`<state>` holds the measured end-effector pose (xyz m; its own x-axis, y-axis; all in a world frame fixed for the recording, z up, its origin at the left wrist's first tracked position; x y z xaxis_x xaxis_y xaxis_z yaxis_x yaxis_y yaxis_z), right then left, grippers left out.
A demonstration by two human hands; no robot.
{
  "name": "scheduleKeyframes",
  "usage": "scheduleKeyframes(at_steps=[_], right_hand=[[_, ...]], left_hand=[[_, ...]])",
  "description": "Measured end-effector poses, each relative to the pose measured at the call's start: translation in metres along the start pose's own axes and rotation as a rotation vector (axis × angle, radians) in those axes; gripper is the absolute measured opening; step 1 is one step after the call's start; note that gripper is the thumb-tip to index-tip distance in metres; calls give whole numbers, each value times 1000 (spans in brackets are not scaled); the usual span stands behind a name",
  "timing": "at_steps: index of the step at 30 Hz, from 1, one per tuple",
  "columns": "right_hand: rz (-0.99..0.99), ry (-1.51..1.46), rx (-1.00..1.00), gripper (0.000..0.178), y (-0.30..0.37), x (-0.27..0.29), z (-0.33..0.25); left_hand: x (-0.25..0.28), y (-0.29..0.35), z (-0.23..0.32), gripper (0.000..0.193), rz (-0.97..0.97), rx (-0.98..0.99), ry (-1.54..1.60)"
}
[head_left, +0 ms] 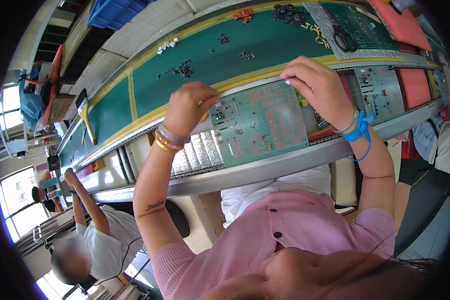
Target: Assemble small components onto a green circuit board on an assembly line.
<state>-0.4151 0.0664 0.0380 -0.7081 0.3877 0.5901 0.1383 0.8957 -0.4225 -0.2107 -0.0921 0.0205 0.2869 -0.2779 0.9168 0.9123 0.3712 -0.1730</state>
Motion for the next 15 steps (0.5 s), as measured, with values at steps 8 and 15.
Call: scheduleKeyframes(at_steps=[8,15], right_hand=[[-96,-52,-35,15,26,-13,-7],[-176,-114,-148,12,49,-19,6]], left_hand=[[-41,-149,-50,20,252,-138,-450],[-50,-169,-58,16,100,41,-472]])
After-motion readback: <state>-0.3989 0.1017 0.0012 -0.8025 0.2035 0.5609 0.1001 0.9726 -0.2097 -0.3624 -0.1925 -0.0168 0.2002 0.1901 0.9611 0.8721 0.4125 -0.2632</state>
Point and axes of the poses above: each hand's wrist, its own y-axis away from the middle knuckle, its own x-axis out of the back of the hand, z = x × y, the point moved 3 cm from there along -y, towards the middle knuckle, and after that the axes turned 7 degrees about -y, right-handed, at the moved point
